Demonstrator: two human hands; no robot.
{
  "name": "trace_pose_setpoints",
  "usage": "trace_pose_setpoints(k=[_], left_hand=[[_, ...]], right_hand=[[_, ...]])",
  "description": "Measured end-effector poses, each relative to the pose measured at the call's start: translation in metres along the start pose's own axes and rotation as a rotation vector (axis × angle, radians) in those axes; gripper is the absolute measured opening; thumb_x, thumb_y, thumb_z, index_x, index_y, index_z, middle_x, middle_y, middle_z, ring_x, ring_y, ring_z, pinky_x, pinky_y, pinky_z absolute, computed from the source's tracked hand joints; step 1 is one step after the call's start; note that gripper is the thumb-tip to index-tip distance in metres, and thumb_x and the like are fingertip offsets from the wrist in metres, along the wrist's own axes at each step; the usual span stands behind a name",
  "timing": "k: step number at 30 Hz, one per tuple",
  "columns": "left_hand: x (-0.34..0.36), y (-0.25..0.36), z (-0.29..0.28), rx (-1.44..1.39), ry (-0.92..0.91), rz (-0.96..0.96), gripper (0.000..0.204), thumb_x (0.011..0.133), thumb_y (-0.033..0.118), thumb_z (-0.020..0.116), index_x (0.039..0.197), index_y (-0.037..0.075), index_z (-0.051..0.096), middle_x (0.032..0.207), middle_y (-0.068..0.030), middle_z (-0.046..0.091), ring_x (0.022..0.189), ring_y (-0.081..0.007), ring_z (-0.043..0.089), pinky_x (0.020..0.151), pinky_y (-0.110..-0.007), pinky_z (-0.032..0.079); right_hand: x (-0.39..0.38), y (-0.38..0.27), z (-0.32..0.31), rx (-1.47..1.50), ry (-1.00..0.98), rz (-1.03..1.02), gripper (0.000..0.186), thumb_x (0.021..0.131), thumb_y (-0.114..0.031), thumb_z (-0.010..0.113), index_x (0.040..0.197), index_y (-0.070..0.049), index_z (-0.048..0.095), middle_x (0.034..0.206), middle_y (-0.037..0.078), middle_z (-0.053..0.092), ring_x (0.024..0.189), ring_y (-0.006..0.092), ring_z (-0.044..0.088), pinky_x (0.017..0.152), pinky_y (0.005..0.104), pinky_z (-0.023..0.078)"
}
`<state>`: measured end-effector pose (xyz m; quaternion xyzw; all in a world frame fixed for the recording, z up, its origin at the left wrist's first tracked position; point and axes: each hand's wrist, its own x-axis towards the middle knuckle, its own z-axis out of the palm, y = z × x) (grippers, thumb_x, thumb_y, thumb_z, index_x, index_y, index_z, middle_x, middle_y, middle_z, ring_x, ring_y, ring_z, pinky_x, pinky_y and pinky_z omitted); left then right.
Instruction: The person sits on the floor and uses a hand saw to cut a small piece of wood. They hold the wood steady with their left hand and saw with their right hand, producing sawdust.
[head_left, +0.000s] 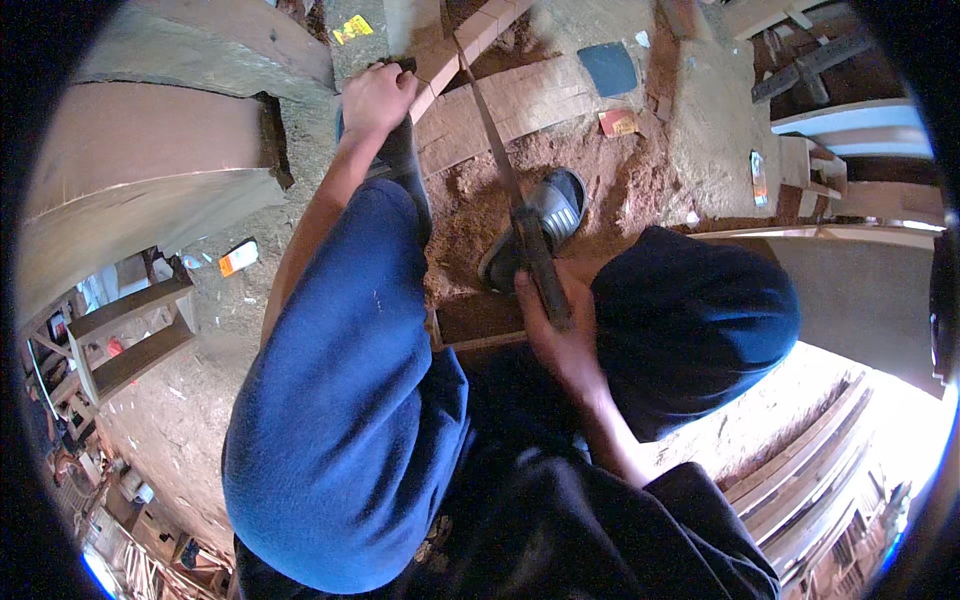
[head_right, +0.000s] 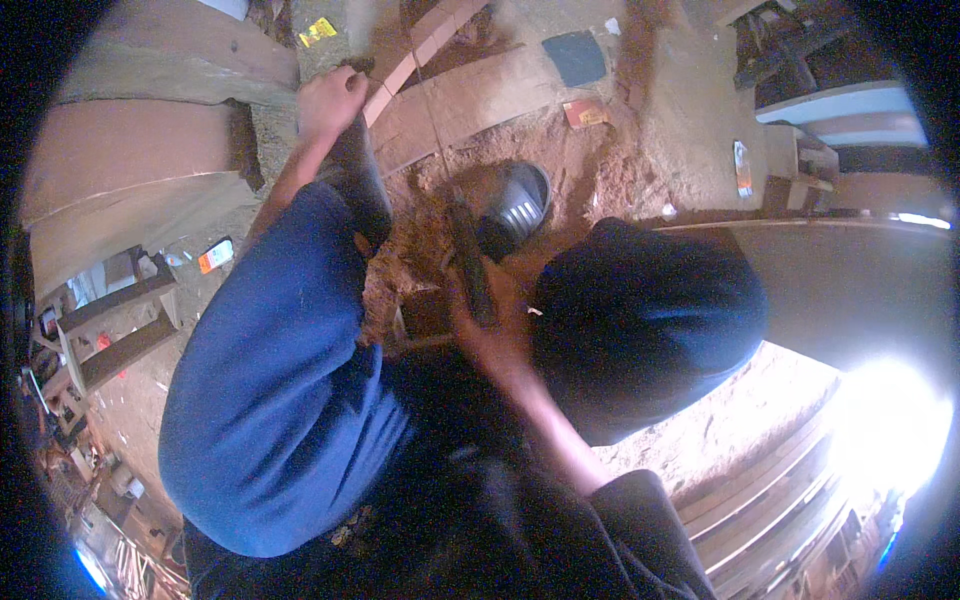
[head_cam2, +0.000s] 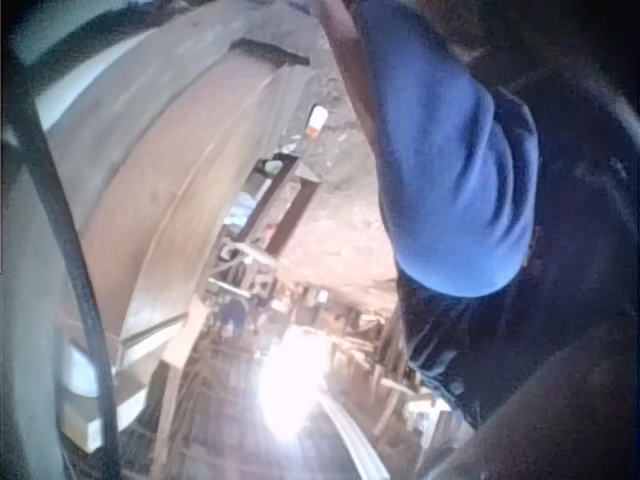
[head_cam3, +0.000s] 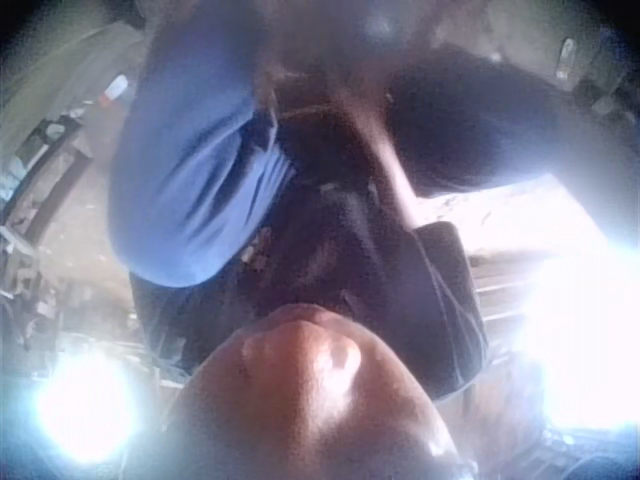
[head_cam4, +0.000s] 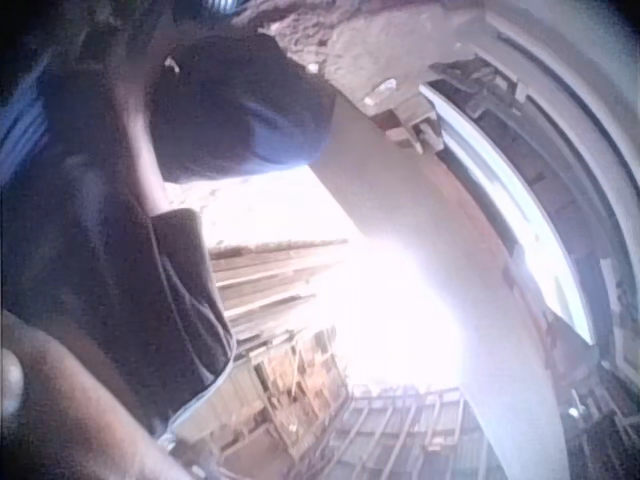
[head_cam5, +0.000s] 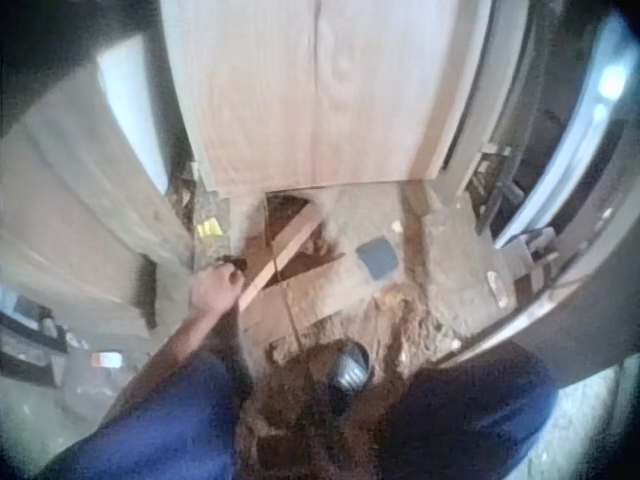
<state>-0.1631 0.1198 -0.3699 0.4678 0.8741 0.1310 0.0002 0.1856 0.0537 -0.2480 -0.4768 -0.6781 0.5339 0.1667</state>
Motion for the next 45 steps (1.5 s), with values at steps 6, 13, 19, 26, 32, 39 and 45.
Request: trace_pose_setpoints(k=[6, 13, 19, 26, 32, 39, 45], left_hand=[[0.002, -0.002, 0.000, 0.020, -0.025, 0.029, 0.035, 0.089, 0.038, 0.052, 0.085, 0.007, 0.070, 0.095, -0.0179, 0.070, 0.085, -0.0386, 0.068, 0.083, -0.049, 0.053], [0.004, 0.010, -0.006, 0.019, -0.021, -0.018, 0.034, 0.089, 0.036, 0.054, 0.086, 0.007, 0.070, 0.097, -0.0174, 0.070, 0.086, -0.0384, 0.068, 0.081, -0.049, 0.054], [-0.004, 0.003, -0.006, 0.014, -0.001, 0.055, 0.032, 0.088, 0.036, 0.055, 0.085, 0.008, 0.070, 0.093, -0.0164, 0.070, 0.085, -0.0375, 0.068, 0.081, -0.049, 0.054], [0.004, 0.009, 0.006, 0.019, -0.007, -0.002, 0.032, 0.087, 0.038, 0.056, 0.086, 0.009, 0.070, 0.094, -0.0149, 0.070, 0.086, -0.0362, 0.068, 0.081, -0.049, 0.053], [-0.003, -0.011, 0.007, 0.067, 0.046, 0.064, 0.032, 0.088, 0.038, 0.056, 0.088, 0.009, 0.071, 0.092, -0.0168, 0.070, 0.086, -0.0371, 0.068, 0.080, -0.049, 0.053], [0.003, 0.007, 0.003, -0.036, 0.044, 0.052, 0.029, 0.086, 0.031, 0.056, 0.082, 0.006, 0.070, 0.090, -0.0176, 0.070, 0.086, -0.0367, 0.068, 0.079, -0.049, 0.053], [0.005, -0.019, 0.019, -0.070, 0.101, 0.161, 0.025, 0.084, 0.027, 0.059, 0.078, 0.006, 0.069, 0.085, -0.0179, 0.070, 0.082, -0.0384, 0.067, 0.076, -0.050, 0.052]], right_hand=[[0.005, 0.013, 0.023, 0.070, 0.028, -0.091, 0.019, 0.097, -0.019, 0.062, 0.092, -0.001, 0.061, 0.072, 0.005, 0.057, 0.068, 0.0118, 0.051, 0.062, 0.0321, 0.044], [-0.002, 0.011, 0.012, 0.061, 0.030, -0.110, 0.020, 0.097, -0.019, 0.060, 0.094, 0.001, 0.061, 0.073, 0.010, 0.057, 0.068, 0.0154, 0.053, 0.064, 0.0344, 0.046], [0.004, 0.008, 0.012, 0.022, -0.001, -0.154, 0.020, 0.097, -0.019, 0.061, 0.094, 0.000, 0.062, 0.073, 0.007, 0.056, 0.069, 0.0135, 0.052, 0.064, 0.0340, 0.045], [0.000, 0.011, 0.003, 0.077, -0.024, -0.064, 0.017, 0.096, -0.017, 0.061, 0.100, 0.000, 0.063, 0.077, 0.008, 0.058, 0.072, 0.0169, 0.054, 0.066, 0.0345, 0.045], [-0.007, -0.005, 0.008, 0.029, -0.022, -0.139, 0.018, 0.097, -0.017, 0.060, 0.098, 0.000, 0.063, 0.075, 0.007, 0.058, 0.070, 0.0161, 0.054, 0.065, 0.0345, 0.046], [-0.002, 0.009, 0.004, 0.039, -0.023, -0.030, 0.017, 0.096, -0.015, 0.060, 0.086, -0.001, 0.059, 0.071, 0.003, 0.054, 0.068, 0.0115, 0.049, 0.063, 0.0309, 0.044], [-0.014, 0.017, 0.014, 0.114, 0.013, -0.159, 0.018, 0.095, -0.016, 0.063, 0.085, -0.001, 0.059, 0.070, -0.001, 0.051, 0.067, 0.0101, 0.046, 0.062, 0.0306, 0.042]])
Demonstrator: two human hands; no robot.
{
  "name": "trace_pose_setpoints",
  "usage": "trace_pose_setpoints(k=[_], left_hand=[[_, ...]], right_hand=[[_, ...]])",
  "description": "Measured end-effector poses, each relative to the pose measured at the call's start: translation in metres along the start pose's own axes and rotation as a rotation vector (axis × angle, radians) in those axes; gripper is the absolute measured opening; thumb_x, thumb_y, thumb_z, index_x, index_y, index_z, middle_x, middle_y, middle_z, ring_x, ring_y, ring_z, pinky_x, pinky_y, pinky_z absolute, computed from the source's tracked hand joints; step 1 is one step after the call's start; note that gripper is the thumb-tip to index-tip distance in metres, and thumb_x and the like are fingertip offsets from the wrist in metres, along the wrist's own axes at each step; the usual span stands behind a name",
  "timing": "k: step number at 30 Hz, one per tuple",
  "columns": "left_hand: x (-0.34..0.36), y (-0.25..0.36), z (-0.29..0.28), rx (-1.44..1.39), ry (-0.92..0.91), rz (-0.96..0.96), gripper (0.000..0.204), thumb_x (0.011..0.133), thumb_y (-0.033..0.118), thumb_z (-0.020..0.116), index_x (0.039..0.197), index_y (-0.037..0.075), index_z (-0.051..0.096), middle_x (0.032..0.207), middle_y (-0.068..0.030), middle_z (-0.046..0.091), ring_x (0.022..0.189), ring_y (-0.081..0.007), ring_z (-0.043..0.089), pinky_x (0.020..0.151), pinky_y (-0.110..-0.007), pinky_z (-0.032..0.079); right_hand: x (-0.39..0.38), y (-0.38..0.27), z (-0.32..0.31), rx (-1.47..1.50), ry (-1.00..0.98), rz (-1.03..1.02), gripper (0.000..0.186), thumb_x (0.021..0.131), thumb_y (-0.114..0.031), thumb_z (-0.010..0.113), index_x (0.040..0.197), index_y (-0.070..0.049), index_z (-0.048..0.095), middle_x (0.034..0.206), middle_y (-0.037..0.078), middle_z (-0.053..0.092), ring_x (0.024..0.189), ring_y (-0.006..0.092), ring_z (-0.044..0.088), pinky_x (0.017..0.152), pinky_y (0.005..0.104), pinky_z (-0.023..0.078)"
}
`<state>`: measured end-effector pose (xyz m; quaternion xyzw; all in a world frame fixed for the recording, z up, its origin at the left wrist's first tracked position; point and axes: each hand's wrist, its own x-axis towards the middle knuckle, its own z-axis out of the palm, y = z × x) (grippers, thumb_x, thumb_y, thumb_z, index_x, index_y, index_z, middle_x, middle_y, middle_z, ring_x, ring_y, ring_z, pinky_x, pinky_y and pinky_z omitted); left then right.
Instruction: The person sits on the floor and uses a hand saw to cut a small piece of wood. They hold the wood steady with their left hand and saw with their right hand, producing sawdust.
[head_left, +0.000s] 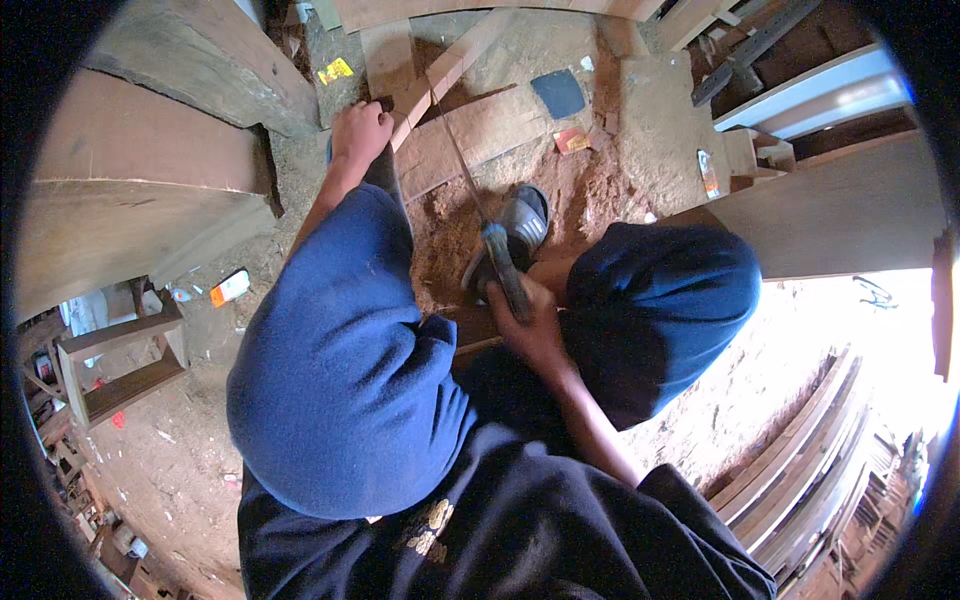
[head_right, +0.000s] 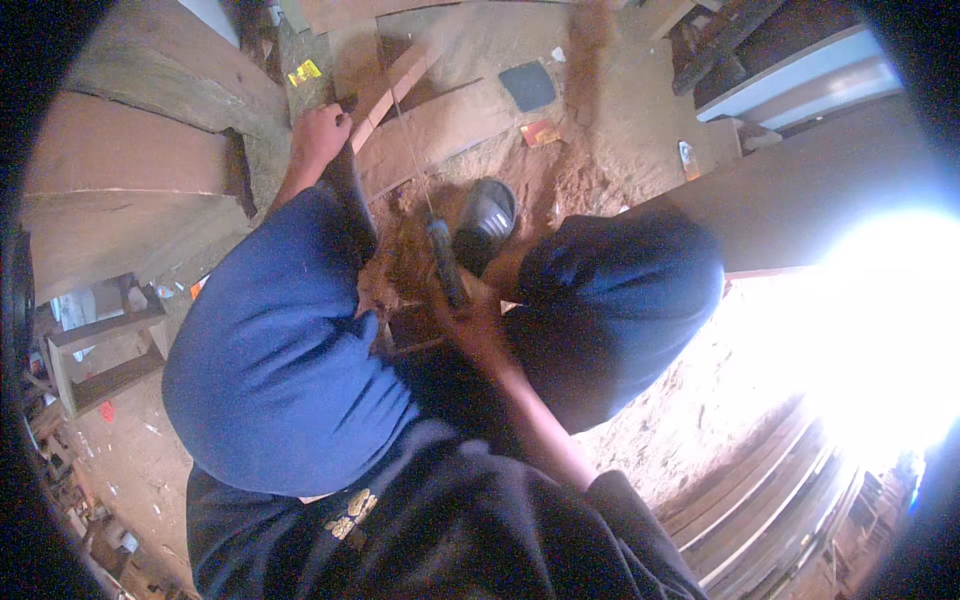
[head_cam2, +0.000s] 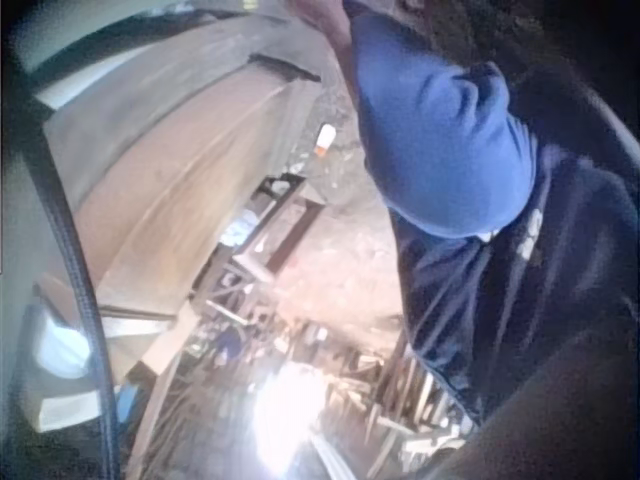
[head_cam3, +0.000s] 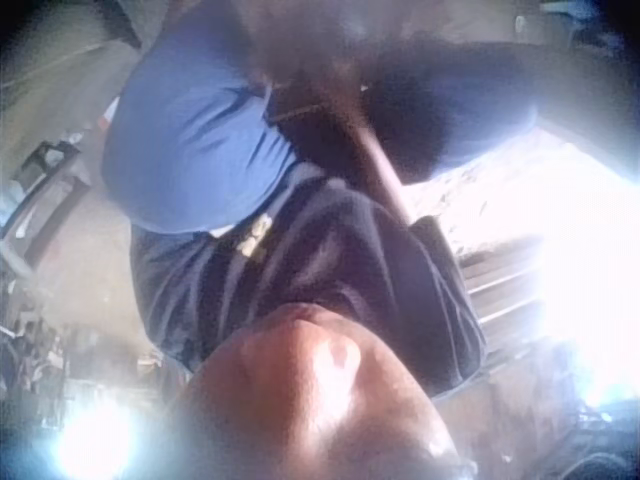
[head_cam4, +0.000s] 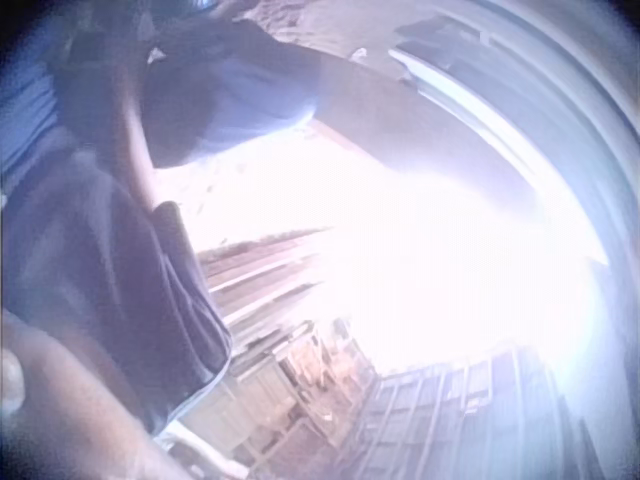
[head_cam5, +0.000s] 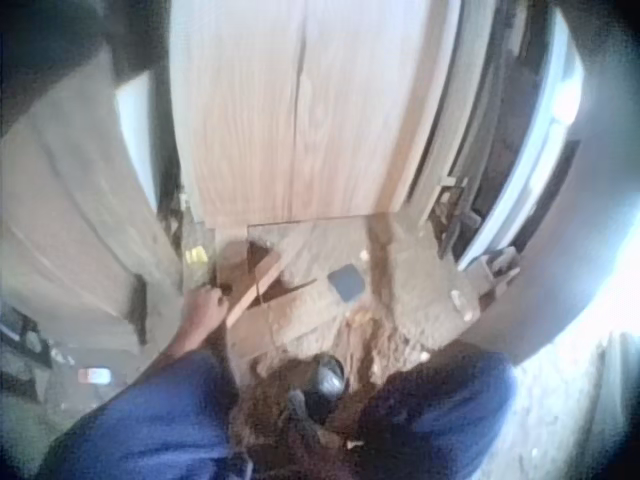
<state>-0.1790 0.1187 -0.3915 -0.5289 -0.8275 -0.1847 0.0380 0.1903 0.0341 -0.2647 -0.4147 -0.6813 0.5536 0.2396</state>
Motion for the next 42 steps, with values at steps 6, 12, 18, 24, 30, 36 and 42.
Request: trace_pose_setpoints(k=[6, 12, 18, 24, 30, 36, 42], left_hand=[[-0.010, 0.009, -0.006, 0.050, -0.016, -0.004, 0.025, 0.084, 0.029, 0.061, 0.081, 0.006, 0.070, 0.085, -0.0168, 0.070, 0.081, -0.0360, 0.068, 0.075, -0.050, 0.052], [-0.002, 0.008, -0.006, 0.043, -0.034, -0.025, 0.026, 0.085, 0.030, 0.061, 0.085, 0.006, 0.071, 0.090, -0.0158, 0.070, 0.083, -0.0356, 0.068, 0.077, -0.049, 0.053], [0.000, 0.010, -0.008, 0.188, -0.165, -0.018, 0.028, 0.086, 0.035, 0.063, 0.089, 0.008, 0.071, 0.091, -0.0145, 0.071, 0.086, -0.0347, 0.069, 0.079, -0.048, 0.053], [-0.005, 0.004, -0.005, 0.063, -0.059, 0.041, 0.024, 0.083, 0.030, 0.063, 0.083, 0.007, 0.070, 0.087, -0.0137, 0.070, 0.086, -0.0351, 0.068, 0.079, -0.049, 0.052], [-0.007, 0.013, -0.010, 0.057, 0.053, -0.052, 0.022, 0.081, 0.027, 0.063, 0.078, 0.006, 0.068, 0.084, -0.0145, 0.068, 0.084, -0.0349, 0.067, 0.077, -0.048, 0.053], [-0.004, 0.026, -0.018, 0.128, -0.091, -0.102, 0.026, 0.086, 0.036, 0.062, 0.089, 0.012, 0.072, 0.091, -0.0129, 0.071, 0.088, -0.0362, 0.068, 0.078, -0.048, 0.054], [-0.005, 0.016, -0.018, 0.138, -0.132, -0.135, 0.027, 0.086, 0.036, 0.061, 0.093, 0.013, 0.072, 0.090, -0.0134, 0.071, 0.087, -0.0362, 0.068, 0.078, -0.047, 0.054]], right_hand=[[0.023, 0.010, 0.008, 0.033, 0.023, 0.060, 0.022, 0.094, -0.021, 0.066, 0.083, -0.003, 0.060, 0.067, -0.001, 0.050, 0.063, 0.0090, 0.046, 0.059, 0.0306, 0.041], [-0.017, -0.005, -0.008, -0.125, -0.003, 0.022, 0.023, 0.093, -0.021, 0.067, 0.082, -0.002, 0.059, 0.068, 0.000, 0.052, 0.064, 0.0092, 0.048, 0.059, 0.0312, 0.043], [0.002, 0.017, -0.007, -0.028, -0.067, 0.143, 0.017, 0.093, -0.018, 0.066, 0.087, -0.002, 0.062, 0.071, -0.001, 0.056, 0.066, 0.0091, 0.051, 0.060, 0.0306, 0.044], [0.004, 0.003, -0.018, -0.037, -0.130, 0.185, 0.015, 0.093, -0.017, 0.064, 0.092, -0.002, 0.065, 0.073, 0.000, 0.058, 0.069, 0.0083, 0.053, 0.060, 0.0283, 0.044], [0.012, -0.026, -0.038, 0.117, -0.070, 0.261, 0.012, 0.092, -0.013, 0.063, 0.091, -0.001, 0.061, 0.078, 0.001, 0.059, 0.074, 0.0103, 0.053, 0.065, 0.0290, 0.045], [0.001, 0.008, -0.012, 0.111, -0.101, 0.256, 0.018, 0.092, -0.014, 0.065, 0.099, 0.002, 0.062, 0.076, 0.005, 0.060, 0.073, 0.0103, 0.050, 0.067, 0.0310, 0.045], [0.005, -0.028, -0.034, 0.112, -0.092, 0.353, 0.021, 0.091, -0.016, 0.065, 0.096, 0.004, 0.061, 0.076, 0.010, 0.061, 0.074, 0.0120, 0.052, 0.067, 0.0324, 0.046]])
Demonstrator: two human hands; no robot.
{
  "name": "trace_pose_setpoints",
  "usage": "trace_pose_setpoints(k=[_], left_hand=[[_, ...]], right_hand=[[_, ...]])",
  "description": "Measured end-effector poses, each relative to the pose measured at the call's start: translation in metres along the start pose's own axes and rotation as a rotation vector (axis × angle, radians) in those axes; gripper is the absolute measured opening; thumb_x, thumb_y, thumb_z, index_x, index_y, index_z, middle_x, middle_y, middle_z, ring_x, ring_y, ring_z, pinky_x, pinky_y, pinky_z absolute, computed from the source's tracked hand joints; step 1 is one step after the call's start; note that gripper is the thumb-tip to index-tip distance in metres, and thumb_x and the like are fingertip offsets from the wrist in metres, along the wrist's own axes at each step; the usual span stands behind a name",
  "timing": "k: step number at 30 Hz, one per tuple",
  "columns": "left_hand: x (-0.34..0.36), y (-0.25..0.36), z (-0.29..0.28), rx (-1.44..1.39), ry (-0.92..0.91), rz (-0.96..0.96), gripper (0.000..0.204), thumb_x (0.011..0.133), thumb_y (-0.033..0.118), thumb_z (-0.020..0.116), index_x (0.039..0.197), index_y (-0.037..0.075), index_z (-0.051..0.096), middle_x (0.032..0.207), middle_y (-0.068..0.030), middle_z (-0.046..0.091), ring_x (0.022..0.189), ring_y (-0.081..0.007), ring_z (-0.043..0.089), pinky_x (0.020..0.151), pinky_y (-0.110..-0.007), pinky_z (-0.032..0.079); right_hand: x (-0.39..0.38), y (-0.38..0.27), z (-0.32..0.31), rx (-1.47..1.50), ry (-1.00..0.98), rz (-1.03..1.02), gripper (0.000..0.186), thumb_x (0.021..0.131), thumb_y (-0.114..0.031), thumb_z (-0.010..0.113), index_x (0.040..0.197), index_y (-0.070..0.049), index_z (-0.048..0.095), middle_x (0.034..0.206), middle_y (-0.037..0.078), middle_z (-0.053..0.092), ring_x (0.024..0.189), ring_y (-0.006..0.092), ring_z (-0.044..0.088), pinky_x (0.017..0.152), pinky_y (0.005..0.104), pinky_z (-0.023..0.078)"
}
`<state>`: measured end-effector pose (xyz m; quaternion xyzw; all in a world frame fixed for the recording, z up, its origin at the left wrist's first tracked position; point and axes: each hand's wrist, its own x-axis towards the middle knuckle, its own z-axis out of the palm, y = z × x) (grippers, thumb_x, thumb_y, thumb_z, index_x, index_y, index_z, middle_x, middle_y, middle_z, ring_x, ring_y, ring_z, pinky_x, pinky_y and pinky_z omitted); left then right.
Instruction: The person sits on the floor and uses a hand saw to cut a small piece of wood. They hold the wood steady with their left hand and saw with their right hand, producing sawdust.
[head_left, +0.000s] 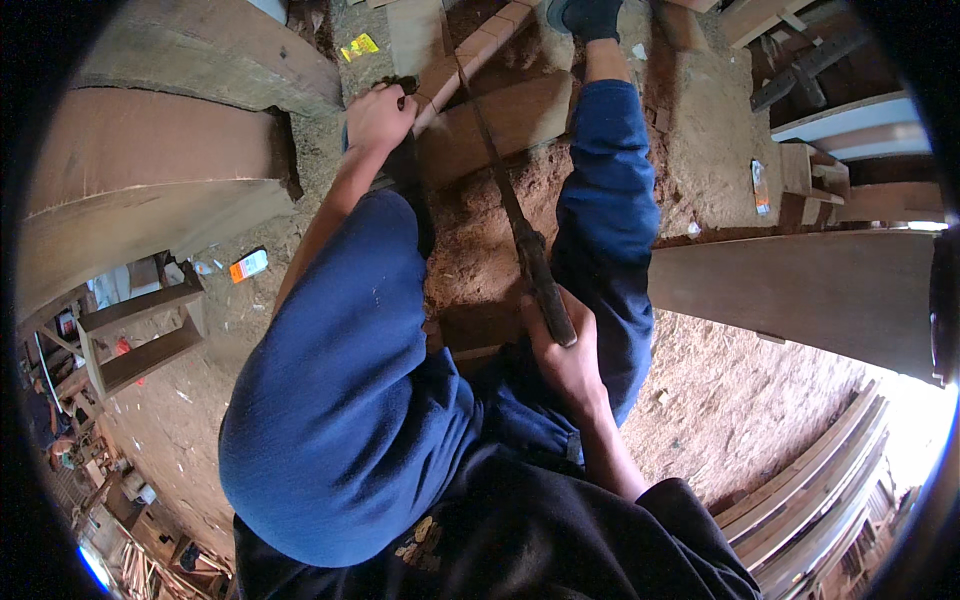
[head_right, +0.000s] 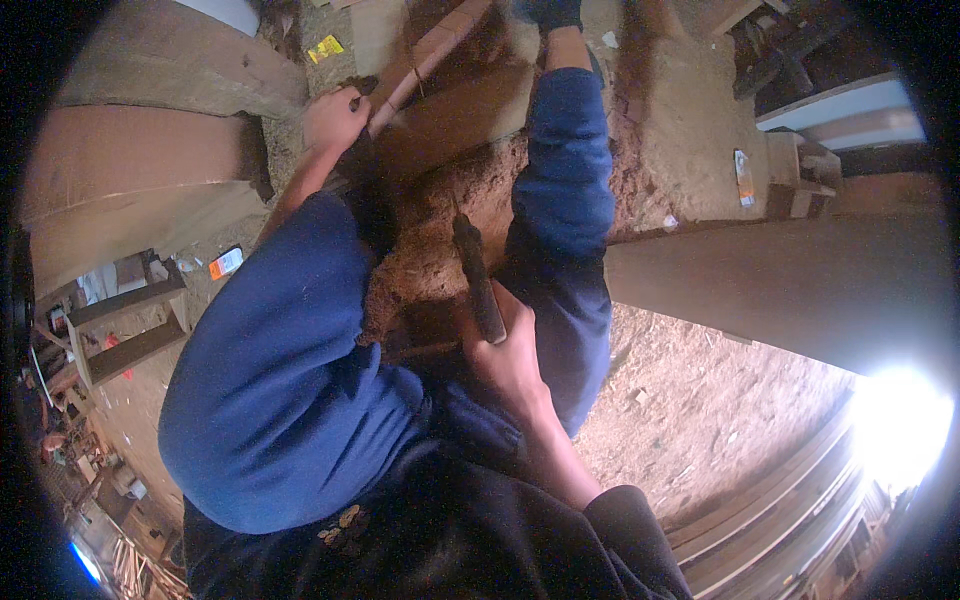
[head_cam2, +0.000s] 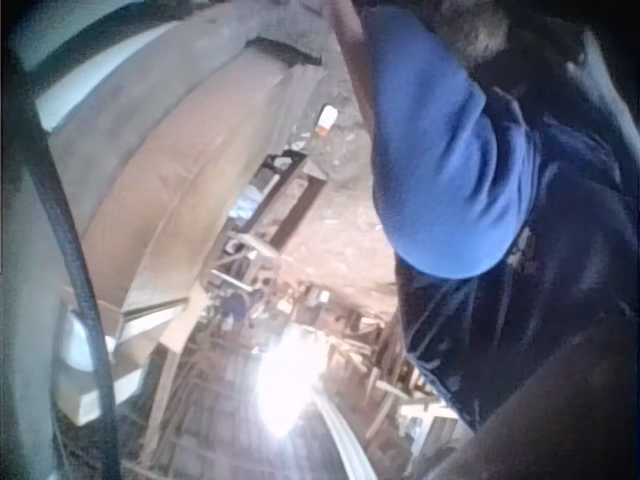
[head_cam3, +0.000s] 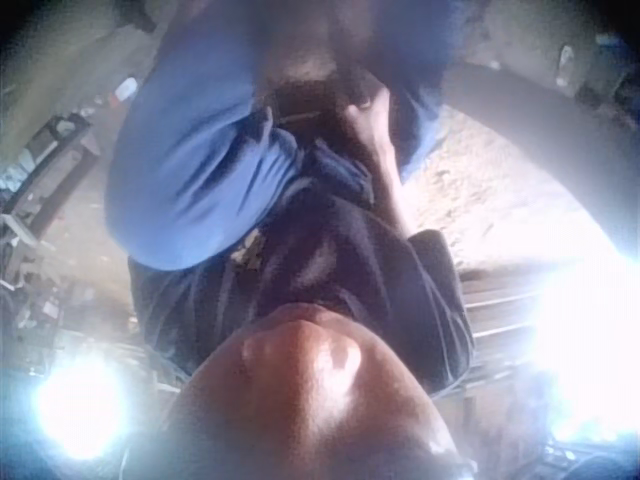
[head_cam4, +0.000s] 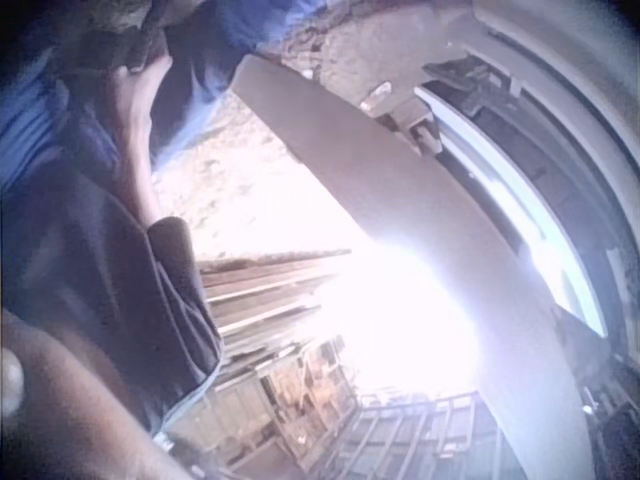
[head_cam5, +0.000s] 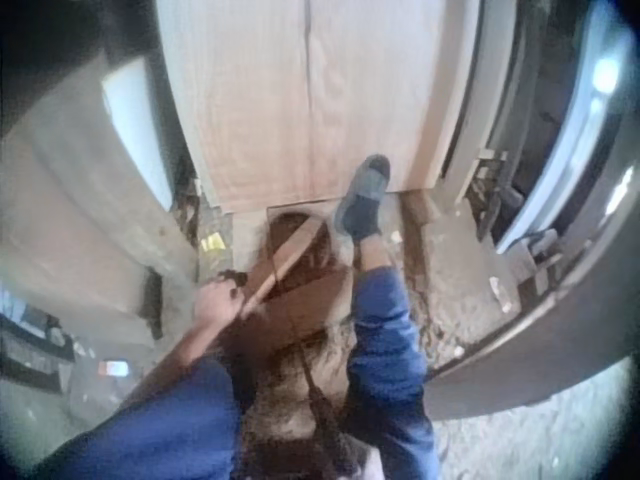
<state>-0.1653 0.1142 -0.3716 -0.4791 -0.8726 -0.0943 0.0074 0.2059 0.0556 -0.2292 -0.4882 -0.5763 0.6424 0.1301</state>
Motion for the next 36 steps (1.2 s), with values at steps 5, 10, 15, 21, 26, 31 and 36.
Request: trace_pose_setpoints(k=[5, 10, 15, 21, 26, 31, 36], left_hand=[[0.000, 0.010, -0.004, -0.049, 0.001, 0.014, 0.026, 0.086, 0.035, 0.060, 0.093, 0.013, 0.072, 0.090, -0.0149, 0.070, 0.085, -0.0369, 0.068, 0.077, -0.048, 0.054], [-0.003, 0.005, -0.001, 0.001, 0.072, 0.086, 0.025, 0.087, 0.035, 0.062, 0.093, 0.013, 0.072, 0.090, -0.0147, 0.070, 0.084, -0.0390, 0.067, 0.075, -0.048, 0.054], [-0.003, 0.007, -0.002, -0.094, 0.049, 0.023, 0.025, 0.086, 0.032, 0.060, 0.088, 0.010, 0.071, 0.091, -0.0143, 0.070, 0.086, -0.0375, 0.067, 0.079, -0.047, 0.052], [-0.003, 0.006, -0.001, 0.008, 0.061, 0.074, 0.027, 0.087, 0.033, 0.057, 0.087, 0.010, 0.072, 0.091, -0.0134, 0.070, 0.089, -0.0357, 0.066, 0.082, -0.048, 0.051], [0.001, 0.007, -0.002, -0.015, 0.017, 0.024, 0.028, 0.088, 0.037, 0.060, 0.095, 0.012, 0.072, 0.094, -0.0143, 0.070, 0.087, -0.0369, 0.067, 0.078, -0.048, 0.053], [-0.002, 0.010, -0.001, 0.023, 0.028, 0.068, 0.026, 0.089, 0.035, 0.059, 0.095, 0.013, 0.071, 0.095, -0.0147, 0.070, 0.087, -0.0363, 0.068, 0.075, -0.049, 0.054], [-0.003, 0.009, -0.002, 0.017, 0.003, 0.072, 0.027, 0.088, 0.033, 0.057, 0.092, 0.010, 0.071, 0.095, -0.0135, 0.069, 0.092, -0.0345, 0.066, 0.086, -0.049, 0.048]], right_hand=[[0.043, 0.025, 0.013, -0.063, 0.016, -0.071, 0.020, 0.091, -0.015, 0.065, 0.098, 0.003, 0.063, 0.079, 0.010, 0.063, 0.077, 0.0134, 0.055, 0.068, 0.0341, 0.047], [0.017, 0.018, 0.005, 0.044, 0.025, -0.050, 0.020, 0.091, -0.014, 0.064, 0.102, 0.003, 0.064, 0.080, 0.006, 0.063, 0.079, 0.0122, 0.056, 0.072, 0.0312, 0.048], [0.031, 0.033, 0.013, -0.005, 0.029, -0.046, 0.018, 0.092, -0.014, 0.063, 0.100, 0.003, 0.063, 0.076, 0.004, 0.059, 0.072, 0.0105, 0.050, 0.065, 0.0297, 0.044], [0.046, 0.027, 0.032, -0.026, 0.068, -0.221, 0.012, 0.093, -0.011, 0.063, 0.090, 0.000, 0.061, 0.070, -0.002, 0.051, 0.066, 0.0063, 0.046, 0.057, 0.0273, 0.041], [0.014, 0.038, 0.031, -0.004, 0.072, -0.209, 0.013, 0.094, -0.013, 0.063, 0.089, 0.000, 0.061, 0.070, -0.002, 0.050, 0.067, 0.0060, 0.045, 0.057, 0.0269, 0.040], [0.046, 0.029, 0.040, -0.056, 0.081, -0.209, 0.016, 0.095, -0.015, 0.062, 0.086, -0.001, 0.059, 0.071, -0.002, 0.051, 0.066, 0.0067, 0.045, 0.057, 0.0266, 0.039], [0.010, -0.025, 0.008, 0.012, 0.021, -0.047, 0.019, 0.094, -0.016, 0.063, 0.099, 0.002, 0.063, 0.077, 0.005, 0.060, 0.075, 0.0092, 0.050, 0.068, 0.0294, 0.045]])
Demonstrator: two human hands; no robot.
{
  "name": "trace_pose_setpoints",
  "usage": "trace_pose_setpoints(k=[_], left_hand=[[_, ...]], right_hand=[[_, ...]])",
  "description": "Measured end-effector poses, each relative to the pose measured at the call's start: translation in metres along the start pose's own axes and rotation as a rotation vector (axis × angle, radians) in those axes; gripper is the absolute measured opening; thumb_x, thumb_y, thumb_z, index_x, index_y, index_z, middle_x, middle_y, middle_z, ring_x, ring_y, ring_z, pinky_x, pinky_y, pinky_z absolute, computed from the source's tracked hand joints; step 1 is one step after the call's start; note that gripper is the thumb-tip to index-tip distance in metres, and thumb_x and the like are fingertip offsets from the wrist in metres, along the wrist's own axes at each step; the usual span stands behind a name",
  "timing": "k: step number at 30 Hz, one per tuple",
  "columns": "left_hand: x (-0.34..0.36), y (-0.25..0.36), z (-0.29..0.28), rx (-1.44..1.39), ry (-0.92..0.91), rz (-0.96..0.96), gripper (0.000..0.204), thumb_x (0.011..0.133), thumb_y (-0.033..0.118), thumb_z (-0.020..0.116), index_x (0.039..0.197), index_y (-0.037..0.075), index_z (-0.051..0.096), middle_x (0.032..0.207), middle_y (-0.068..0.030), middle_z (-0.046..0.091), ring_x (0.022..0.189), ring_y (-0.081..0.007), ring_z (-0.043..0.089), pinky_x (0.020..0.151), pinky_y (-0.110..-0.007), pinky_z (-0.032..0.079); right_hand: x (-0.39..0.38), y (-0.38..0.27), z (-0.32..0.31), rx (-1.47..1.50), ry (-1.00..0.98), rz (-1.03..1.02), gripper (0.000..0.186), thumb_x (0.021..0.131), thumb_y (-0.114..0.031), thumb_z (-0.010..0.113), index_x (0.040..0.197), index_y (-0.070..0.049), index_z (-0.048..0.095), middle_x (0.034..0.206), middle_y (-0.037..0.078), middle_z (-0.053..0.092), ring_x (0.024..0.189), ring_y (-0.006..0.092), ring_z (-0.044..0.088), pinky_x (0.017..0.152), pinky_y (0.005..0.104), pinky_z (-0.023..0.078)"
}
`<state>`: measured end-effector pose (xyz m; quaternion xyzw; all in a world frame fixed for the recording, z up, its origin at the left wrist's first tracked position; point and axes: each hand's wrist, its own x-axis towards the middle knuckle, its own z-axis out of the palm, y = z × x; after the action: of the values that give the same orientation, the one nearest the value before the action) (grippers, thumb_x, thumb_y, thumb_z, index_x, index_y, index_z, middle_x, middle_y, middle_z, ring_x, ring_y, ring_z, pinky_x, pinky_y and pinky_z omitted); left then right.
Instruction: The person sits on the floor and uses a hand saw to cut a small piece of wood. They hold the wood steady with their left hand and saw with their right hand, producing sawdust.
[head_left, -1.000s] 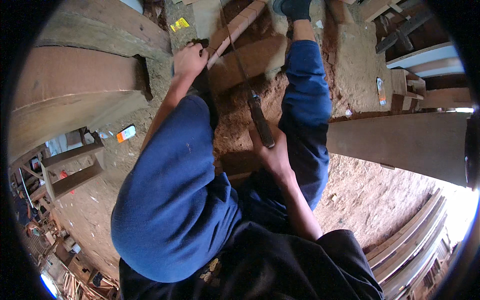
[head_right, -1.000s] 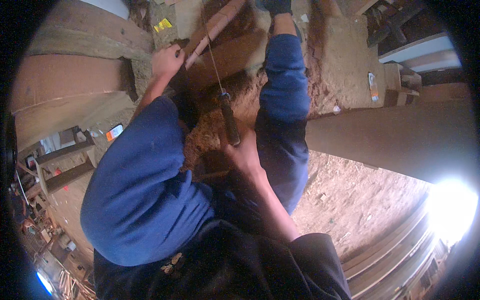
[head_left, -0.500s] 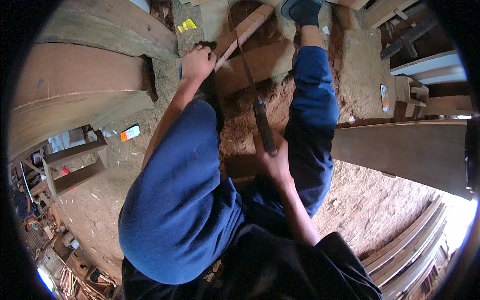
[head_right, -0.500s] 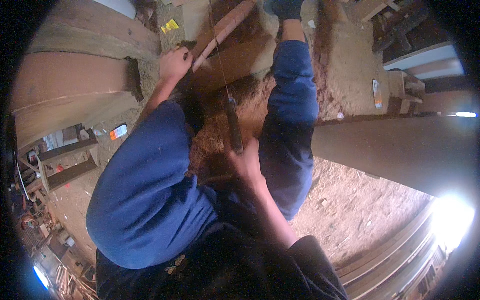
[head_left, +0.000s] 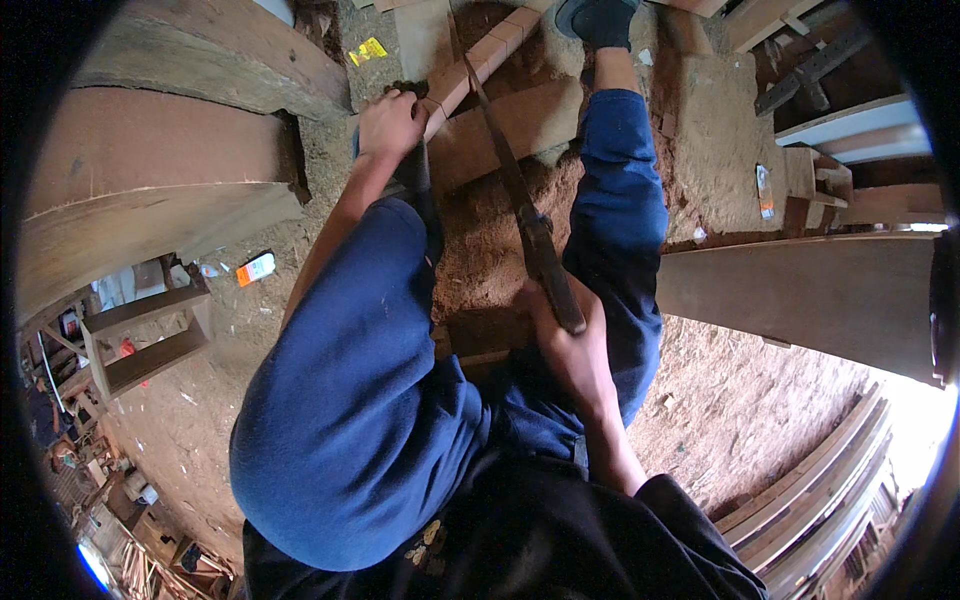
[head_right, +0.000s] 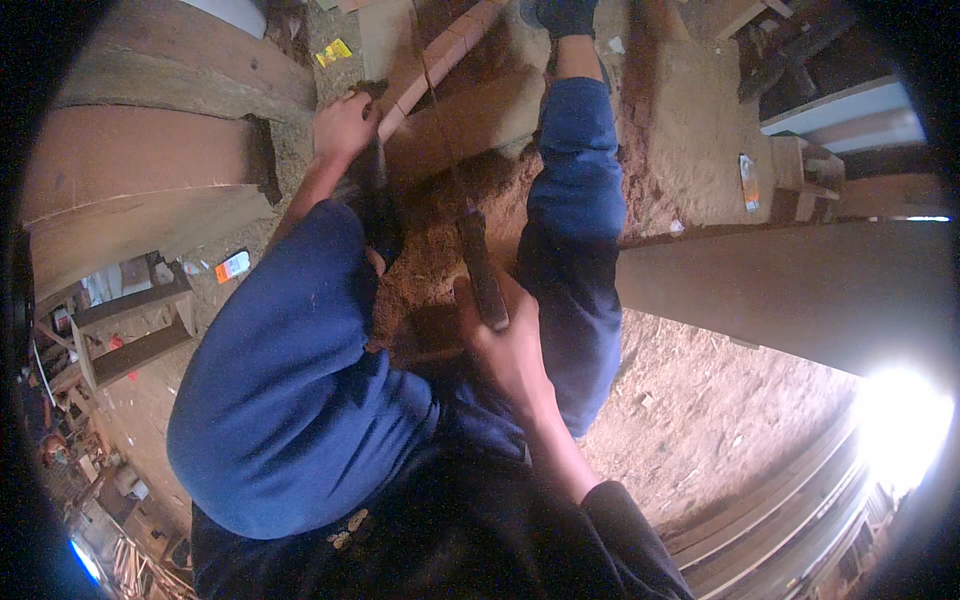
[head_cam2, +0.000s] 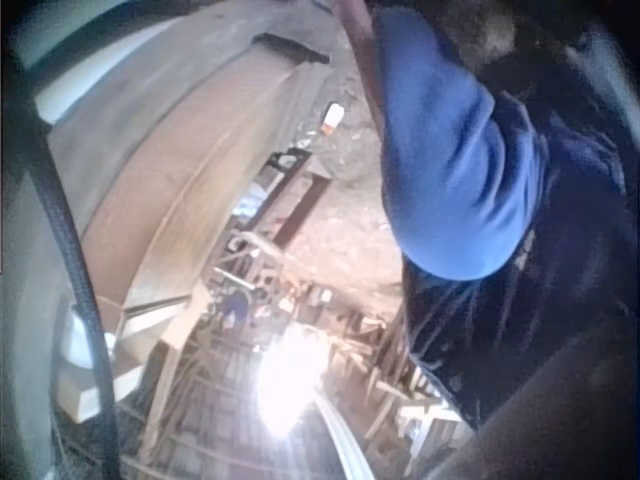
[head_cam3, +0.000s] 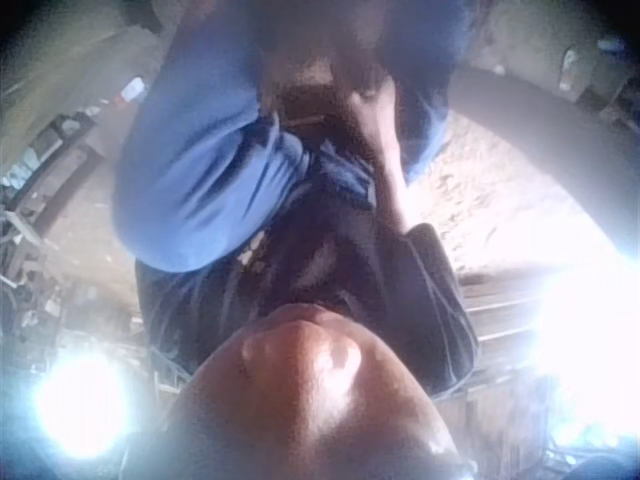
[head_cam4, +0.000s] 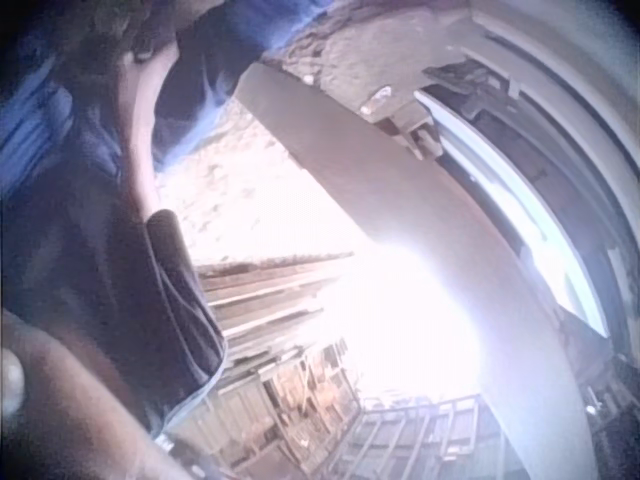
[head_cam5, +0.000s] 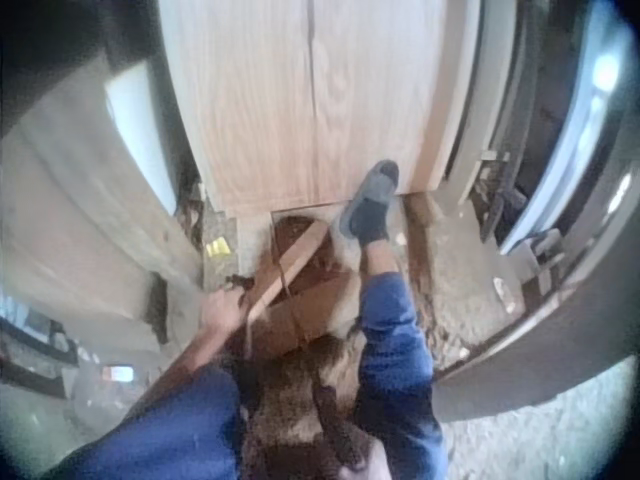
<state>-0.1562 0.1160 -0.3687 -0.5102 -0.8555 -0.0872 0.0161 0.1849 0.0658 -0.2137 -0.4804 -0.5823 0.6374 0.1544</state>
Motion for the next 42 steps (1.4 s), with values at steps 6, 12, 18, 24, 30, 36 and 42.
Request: trace_pose_setpoints(k=[6, 12, 18, 24, 30, 36, 42], left_hand=[[0.003, 0.008, -0.004, -0.033, -0.062, -0.031, 0.027, 0.090, 0.035, 0.058, 0.096, 0.012, 0.069, 0.100, -0.0142, 0.069, 0.096, -0.0360, 0.066, 0.083, -0.049, 0.051], [0.002, -0.003, -0.001, 0.006, 0.022, 0.003, 0.026, 0.090, 0.036, 0.060, 0.100, 0.014, 0.069, 0.102, -0.0140, 0.069, 0.095, -0.0367, 0.066, 0.080, -0.049, 0.054], [-0.001, -0.001, 0.007, -0.040, 0.057, 0.013, 0.025, 0.088, 0.035, 0.060, 0.093, 0.012, 0.069, 0.098, -0.0144, 0.069, 0.090, -0.0383, 0.067, 0.079, -0.050, 0.053], [0.004, -0.004, 0.011, -0.030, 0.071, 0.031, 0.024, 0.088, 0.034, 0.060, 0.091, 0.012, 0.070, 0.096, -0.0153, 0.070, 0.087, -0.0390, 0.068, 0.078, -0.050, 0.054], [0.001, -0.002, 0.009, -0.033, 0.087, 0.035, 0.023, 0.087, 0.033, 0.061, 0.090, 0.013, 0.070, 0.094, -0.0143, 0.069, 0.086, -0.0384, 0.067, 0.078, -0.049, 0.054], [0.005, 0.001, 0.007, 0.014, 0.105, 0.029, 0.023, 0.087, 0.034, 0.061, 0.089, 0.013, 0.070, 0.093, -0.0130, 0.069, 0.087, -0.0381, 0.067, 0.077, -0.049, 0.054], [-0.004, -0.005, 0.000, -0.053, 0.077, 0.036, 0.022, 0.088, 0.031, 0.059, 0.092, 0.011, 0.069, 0.098, -0.0153, 0.069, 0.091, -0.0374, 0.066, 0.077, -0.049, 0.053]], right_hand=[[0.024, 0.021, 0.016, -0.080, 0.074, -0.041, 0.018, 0.096, -0.018, 0.062, 0.089, -0.002, 0.060, 0.071, -0.003, 0.051, 0.066, 0.0056, 0.045, 0.058, 0.0263, 0.039], [-0.014, 0.038, 0.024, -0.024, 0.076, -0.153, 0.017, 0.096, -0.016, 0.062, 0.089, -0.001, 0.060, 0.070, -0.004, 0.048, 0.066, 0.0053, 0.042, 0.056, 0.0259, 0.037], [0.023, 0.065, 0.036, -0.056, 0.040, -0.081, 0.020, 0.096, -0.015, 0.061, 0.082, -0.002, 0.055, 0.068, -0.004, 0.046, 0.065, 0.0065, 0.041, 0.055, 0.0287, 0.036], [-0.018, 0.087, 0.023, -0.033, 0.034, -0.126, 0.010, 0.094, -0.009, 0.061, 0.093, 0.001, 0.061, 0.071, -0.001, 0.052, 0.070, 0.0048, 0.046, 0.060, 0.0247, 0.041], [0.030, 0.095, 0.042, 0.009, 0.073, -0.146, 0.018, 0.094, -0.012, 0.063, 0.082, -0.002, 0.055, 0.069, -0.004, 0.047, 0.066, 0.0053, 0.042, 0.055, 0.0272, 0.037], [-0.018, 0.081, 0.024, 0.038, 0.049, -0.093, 0.010, 0.092, -0.007, 0.062, 0.087, 0.000, 0.058, 0.072, -0.002, 0.050, 0.068, 0.0065, 0.045, 0.058, 0.0263, 0.041], [0.034, 0.106, 0.030, -0.036, 0.055, -0.196, 0.012, 0.092, -0.010, 0.063, 0.094, 0.002, 0.061, 0.075, -0.001, 0.053, 0.070, 0.0076, 0.047, 0.062, 0.0269, 0.042]])
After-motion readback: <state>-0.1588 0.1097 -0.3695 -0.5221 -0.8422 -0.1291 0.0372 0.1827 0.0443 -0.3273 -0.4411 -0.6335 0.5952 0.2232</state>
